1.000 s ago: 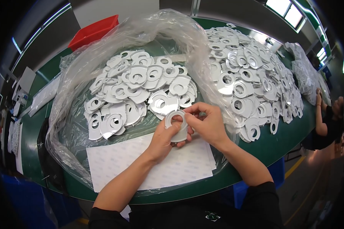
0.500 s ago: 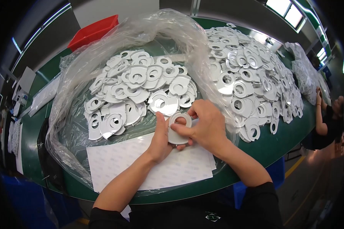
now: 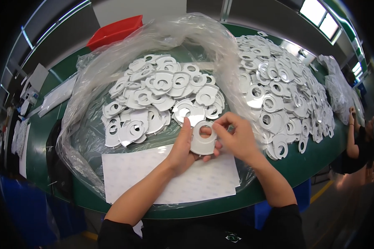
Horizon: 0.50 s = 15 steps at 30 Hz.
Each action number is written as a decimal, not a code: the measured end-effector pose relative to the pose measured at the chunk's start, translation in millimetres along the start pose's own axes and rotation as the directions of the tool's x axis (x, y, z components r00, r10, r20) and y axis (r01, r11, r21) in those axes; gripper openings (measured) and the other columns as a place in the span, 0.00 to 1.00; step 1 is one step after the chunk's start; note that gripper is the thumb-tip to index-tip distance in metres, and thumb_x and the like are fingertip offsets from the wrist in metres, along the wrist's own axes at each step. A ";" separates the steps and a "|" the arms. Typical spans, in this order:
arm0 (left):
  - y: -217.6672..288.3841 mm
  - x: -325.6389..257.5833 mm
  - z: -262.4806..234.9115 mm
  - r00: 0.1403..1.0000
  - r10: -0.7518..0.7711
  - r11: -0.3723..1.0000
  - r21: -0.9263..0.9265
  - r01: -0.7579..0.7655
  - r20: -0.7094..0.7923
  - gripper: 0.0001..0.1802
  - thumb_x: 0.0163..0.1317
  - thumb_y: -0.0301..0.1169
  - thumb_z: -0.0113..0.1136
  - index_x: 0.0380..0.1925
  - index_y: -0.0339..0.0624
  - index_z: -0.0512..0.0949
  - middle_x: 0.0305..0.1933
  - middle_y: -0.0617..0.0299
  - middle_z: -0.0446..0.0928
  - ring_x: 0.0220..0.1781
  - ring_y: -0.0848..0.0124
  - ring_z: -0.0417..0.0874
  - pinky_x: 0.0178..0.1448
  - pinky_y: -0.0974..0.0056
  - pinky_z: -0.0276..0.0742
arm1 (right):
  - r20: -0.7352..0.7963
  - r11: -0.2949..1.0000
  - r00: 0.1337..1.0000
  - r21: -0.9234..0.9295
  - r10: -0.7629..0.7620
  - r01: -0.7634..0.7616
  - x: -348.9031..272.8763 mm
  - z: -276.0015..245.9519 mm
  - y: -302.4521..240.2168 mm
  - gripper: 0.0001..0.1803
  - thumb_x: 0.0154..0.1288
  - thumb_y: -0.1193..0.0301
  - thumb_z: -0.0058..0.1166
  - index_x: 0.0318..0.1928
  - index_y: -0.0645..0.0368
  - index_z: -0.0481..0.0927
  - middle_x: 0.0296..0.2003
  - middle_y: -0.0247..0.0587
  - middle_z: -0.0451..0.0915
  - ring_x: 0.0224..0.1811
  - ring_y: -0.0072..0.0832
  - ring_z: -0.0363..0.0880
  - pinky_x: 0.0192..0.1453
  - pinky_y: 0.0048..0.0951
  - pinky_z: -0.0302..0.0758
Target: Assembling white plastic circular light fixture components by applying adhesive rings.
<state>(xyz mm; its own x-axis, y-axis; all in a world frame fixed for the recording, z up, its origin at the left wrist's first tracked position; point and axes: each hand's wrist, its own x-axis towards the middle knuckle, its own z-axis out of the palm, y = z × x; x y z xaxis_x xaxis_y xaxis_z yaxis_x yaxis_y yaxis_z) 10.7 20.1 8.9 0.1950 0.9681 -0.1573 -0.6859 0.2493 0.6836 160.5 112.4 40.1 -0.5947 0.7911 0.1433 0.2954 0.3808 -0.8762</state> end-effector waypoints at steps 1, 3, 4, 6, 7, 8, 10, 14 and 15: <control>0.8 -1.3 5.3 0.999 0.009 0.999 0.035 -0.007 -0.048 0.40 0.66 0.65 0.19 0.53 0.43 0.68 0.44 0.53 0.77 0.44 0.66 0.80 0.38 0.67 0.74 | 0.028 0.997 0.999 0.078 0.023 -0.025 2.8 -5.6 1.0 0.09 0.57 0.71 0.58 0.32 0.65 0.78 0.26 0.38 0.79 0.28 0.24 0.78 0.34 0.26 0.73; 5.4 -3.7 10.9 0.996 0.059 0.997 0.059 -0.055 -0.063 0.35 0.70 0.58 0.30 0.61 0.41 0.64 0.54 0.55 0.73 0.54 0.67 0.76 0.51 0.65 0.75 | -0.049 0.965 0.997 0.260 0.055 -0.040 10.9 -16.5 7.8 0.07 0.60 0.70 0.57 0.33 0.62 0.79 0.25 0.31 0.77 0.26 0.15 0.71 0.30 0.20 0.69; 12.5 -5.7 9.8 0.986 0.148 0.969 0.210 -0.130 -0.074 0.32 0.70 0.54 0.35 0.61 0.39 0.63 0.56 0.52 0.72 0.54 0.65 0.76 0.51 0.63 0.75 | -0.078 0.928 0.986 0.355 0.147 -0.111 14.2 -27.1 3.5 0.06 0.61 0.70 0.57 0.34 0.60 0.79 0.26 0.30 0.76 0.27 0.13 0.70 0.29 0.19 0.68; 32.3 -9.5 4.3 0.939 0.333 0.821 0.516 -0.246 -0.083 0.22 0.69 0.40 0.47 0.57 0.38 0.68 0.56 0.55 0.73 0.53 0.66 0.76 0.52 0.62 0.74 | -0.374 0.765 0.911 0.634 0.175 0.113 21.8 -47.2 3.6 0.06 0.63 0.68 0.56 0.37 0.57 0.79 0.29 0.26 0.76 0.30 0.12 0.69 0.29 0.18 0.66; 45.2 -13.6 5.7 0.890 0.440 0.613 0.765 -0.198 -0.122 0.19 0.68 0.37 0.49 0.54 0.39 0.71 0.54 0.56 0.74 0.52 0.65 0.76 0.52 0.61 0.74 | -0.448 0.682 0.876 0.698 0.178 0.218 25.8 -66.7 15.5 0.07 0.64 0.67 0.55 0.39 0.56 0.79 0.32 0.26 0.76 0.32 0.13 0.69 0.31 0.17 0.67; 57.4 -18.3 5.3 0.827 0.549 0.349 0.933 -0.092 -0.123 0.16 0.67 0.33 0.50 0.51 0.39 0.74 0.53 0.56 0.76 0.52 0.64 0.77 0.52 0.61 0.73 | -0.514 0.585 0.836 0.744 0.192 0.322 29.8 -80.6 26.4 0.09 0.64 0.66 0.55 0.42 0.55 0.78 0.36 0.26 0.76 0.35 0.13 0.70 0.33 0.17 0.67; 68.3 -20.1 -21.0 0.592 0.796 -0.222 0.971 0.090 0.127 0.14 0.60 0.25 0.53 0.47 0.38 0.77 0.53 0.55 0.74 0.54 0.60 0.74 0.55 0.58 0.70 | -0.601 0.516 0.734 0.758 0.316 0.399 31.7 -88.8 15.7 0.11 0.65 0.66 0.55 0.47 0.53 0.76 0.39 0.27 0.75 0.38 0.15 0.70 0.37 0.17 0.67; 69.9 -21.5 -49.1 0.593 0.775 -0.447 0.853 0.268 0.220 0.18 0.54 0.19 0.52 0.46 0.39 0.77 0.54 0.55 0.74 0.59 0.56 0.70 0.60 0.56 0.65 | -0.599 0.676 0.747 0.679 0.286 0.286 28.7 -65.7 18.7 0.15 0.63 0.70 0.56 0.50 0.57 0.74 0.40 0.27 0.74 0.37 0.15 0.70 0.36 0.18 0.68; 65.6 -20.3 -54.4 0.614 0.744 -0.531 0.793 0.300 0.265 0.18 0.53 0.20 0.52 0.46 0.39 0.77 0.54 0.55 0.74 0.59 0.56 0.70 0.61 0.55 0.64 | -0.550 0.738 0.807 0.633 0.216 0.234 26.7 -55.9 12.1 0.13 0.63 0.71 0.56 0.48 0.57 0.75 0.38 0.28 0.74 0.35 0.16 0.71 0.35 0.19 0.69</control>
<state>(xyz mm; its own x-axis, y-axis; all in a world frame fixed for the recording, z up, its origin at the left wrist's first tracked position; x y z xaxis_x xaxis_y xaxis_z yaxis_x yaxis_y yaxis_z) -76.4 18.2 18.2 -0.2043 0.7728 0.6009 0.9782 0.1380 0.1551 190.0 164.9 59.0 -0.0050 0.9837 0.1796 -0.3943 0.1631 -0.9044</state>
